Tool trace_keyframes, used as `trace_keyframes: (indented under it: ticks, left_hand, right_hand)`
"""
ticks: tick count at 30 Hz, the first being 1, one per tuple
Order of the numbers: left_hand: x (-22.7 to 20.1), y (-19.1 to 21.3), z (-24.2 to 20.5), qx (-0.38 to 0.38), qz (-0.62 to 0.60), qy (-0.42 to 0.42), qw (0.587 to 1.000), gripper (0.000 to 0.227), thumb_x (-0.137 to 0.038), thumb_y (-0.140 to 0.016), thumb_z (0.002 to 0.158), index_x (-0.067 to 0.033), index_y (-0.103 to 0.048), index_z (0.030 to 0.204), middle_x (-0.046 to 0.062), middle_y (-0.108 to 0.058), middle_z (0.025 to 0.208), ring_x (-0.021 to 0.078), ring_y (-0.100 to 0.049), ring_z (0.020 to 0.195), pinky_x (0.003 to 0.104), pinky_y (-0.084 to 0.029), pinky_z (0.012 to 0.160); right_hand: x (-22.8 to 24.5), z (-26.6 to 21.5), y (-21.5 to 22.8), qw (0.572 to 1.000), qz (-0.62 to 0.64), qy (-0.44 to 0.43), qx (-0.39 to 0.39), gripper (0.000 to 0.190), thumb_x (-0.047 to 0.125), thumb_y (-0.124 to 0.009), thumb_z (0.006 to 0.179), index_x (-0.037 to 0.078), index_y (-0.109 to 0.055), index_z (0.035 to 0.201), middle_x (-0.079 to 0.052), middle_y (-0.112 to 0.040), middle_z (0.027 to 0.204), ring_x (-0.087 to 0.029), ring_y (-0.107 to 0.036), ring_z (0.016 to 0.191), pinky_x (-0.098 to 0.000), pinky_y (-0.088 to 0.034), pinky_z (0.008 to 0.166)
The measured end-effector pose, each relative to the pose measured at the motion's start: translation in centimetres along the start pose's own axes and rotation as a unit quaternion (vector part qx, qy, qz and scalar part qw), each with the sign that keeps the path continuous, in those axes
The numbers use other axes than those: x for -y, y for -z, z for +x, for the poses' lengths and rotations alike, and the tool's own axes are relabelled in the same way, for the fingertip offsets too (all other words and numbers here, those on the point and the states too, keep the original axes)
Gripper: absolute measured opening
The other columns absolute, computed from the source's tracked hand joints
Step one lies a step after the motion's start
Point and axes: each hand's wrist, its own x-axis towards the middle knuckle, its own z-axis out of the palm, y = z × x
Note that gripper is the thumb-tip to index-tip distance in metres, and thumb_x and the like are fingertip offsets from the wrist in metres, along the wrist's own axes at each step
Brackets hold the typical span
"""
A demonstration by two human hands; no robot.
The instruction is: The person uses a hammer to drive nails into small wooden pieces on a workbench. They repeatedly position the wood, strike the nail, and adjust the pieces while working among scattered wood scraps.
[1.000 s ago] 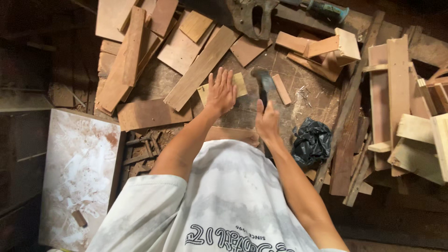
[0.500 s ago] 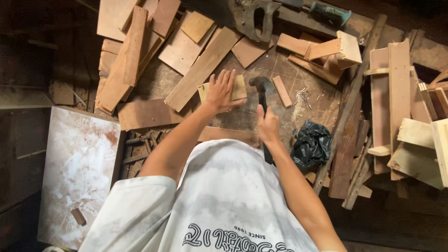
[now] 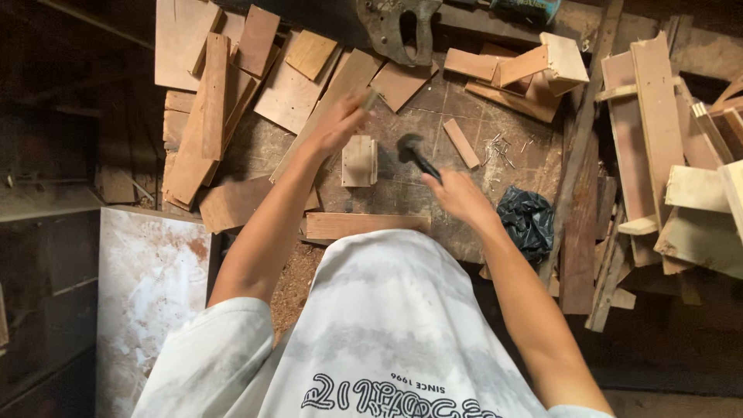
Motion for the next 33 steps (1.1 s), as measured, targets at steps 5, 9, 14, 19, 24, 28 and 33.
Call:
trace_keyframes:
  ticks: [5, 9, 14, 19, 24, 28, 33]
  left_hand:
    - [-1.7, -1.1, -0.9, 0.089, 0.088, 0.000, 0.992, 0.096, -0.059, -0.058, 0.077, -0.0141, -0.033, 0.159, 0.018, -0.039, 0.160, 0.0319, -0.046, 0.138, 0.054, -0.045, 0.107]
    - [-1.3, -1.7, -1.8, 0.100, 0.140, -0.013, 0.985, 0.092, -0.056, -0.058, 0.080, -0.0187, -0.035, 0.161, 0.020, -0.030, 0.165, 0.0357, -0.031, 0.151, 0.056, -0.031, 0.118]
    - [-1.3, -2.6, -1.3, 0.104, 0.150, -0.006, 0.983, 0.090, -0.054, -0.057, 0.079, -0.0216, -0.035, 0.161, 0.024, -0.031, 0.161, 0.0375, -0.032, 0.148, 0.053, -0.029, 0.120]
    - [-1.0, -3.4, -0.9, 0.101, 0.134, -0.040, 0.985, 0.092, -0.053, -0.056, 0.077, -0.0174, -0.036, 0.160, 0.023, -0.047, 0.154, 0.0368, -0.047, 0.141, 0.049, -0.039, 0.118]
    - [-0.2, -3.9, -0.4, 0.091, 0.171, -0.073, 0.978, 0.087, -0.051, -0.060, 0.081, -0.0160, -0.040, 0.158, 0.026, -0.036, 0.160, 0.0421, -0.035, 0.147, 0.052, -0.028, 0.119]
    - [0.6, -4.7, -0.2, 0.098, 0.175, -0.097, 0.975, 0.089, -0.048, -0.064, 0.078, -0.0160, -0.041, 0.158, 0.030, -0.039, 0.156, 0.0449, -0.039, 0.144, 0.049, -0.031, 0.119]
    - [-0.3, -5.1, -0.5, 0.090, 0.152, -0.147, 0.973, 0.089, -0.044, -0.066, 0.075, -0.0118, -0.046, 0.155, 0.031, -0.049, 0.150, 0.0464, -0.050, 0.136, 0.050, -0.040, 0.115]
  right_hand:
    - [3.0, 0.0, 0.9, 0.999, -0.036, -0.018, 0.028, 0.051, 0.048, -0.053, 0.103, -0.001, -0.068, 0.094, -0.024, -0.069, 0.084, -0.037, -0.067, 0.075, -0.0525, -0.050, 0.072]
    - [2.9, 0.2, 1.2, 0.998, -0.039, -0.024, 0.048, 0.052, 0.048, -0.052, 0.102, 0.000, -0.067, 0.092, -0.020, -0.068, 0.076, -0.035, -0.067, 0.069, -0.0527, -0.049, 0.068]
    - [1.2, 0.6, 1.4, 0.998, -0.027, 0.004, 0.063, 0.055, 0.050, -0.054, 0.102, -0.001, -0.067, 0.086, -0.017, -0.063, 0.064, -0.032, -0.065, 0.062, -0.0497, -0.048, 0.065]
    - [0.2, 1.1, 1.1, 0.996, -0.012, -0.004, 0.089, 0.051, 0.049, -0.053, 0.101, 0.002, -0.066, 0.087, -0.015, -0.060, 0.061, -0.029, -0.060, 0.056, -0.0478, -0.046, 0.058]
    - [-0.6, 1.3, 1.7, 0.991, -0.007, -0.027, 0.132, 0.053, 0.050, -0.052, 0.102, 0.000, -0.063, 0.086, -0.013, -0.056, 0.056, -0.026, -0.055, 0.046, -0.0455, -0.044, 0.049]
    - [-1.8, 1.2, 2.2, 0.983, -0.007, -0.020, 0.184, 0.059, 0.051, -0.051, 0.103, -0.002, -0.061, 0.081, -0.011, -0.051, 0.050, -0.024, -0.051, 0.038, -0.0422, -0.041, 0.041]
    - [-2.1, 1.7, 2.4, 0.975, 0.010, -0.023, 0.219, 0.059, 0.053, -0.051, 0.102, 0.000, -0.060, 0.078, -0.008, -0.048, 0.047, -0.022, -0.049, 0.036, -0.0401, -0.039, 0.037]
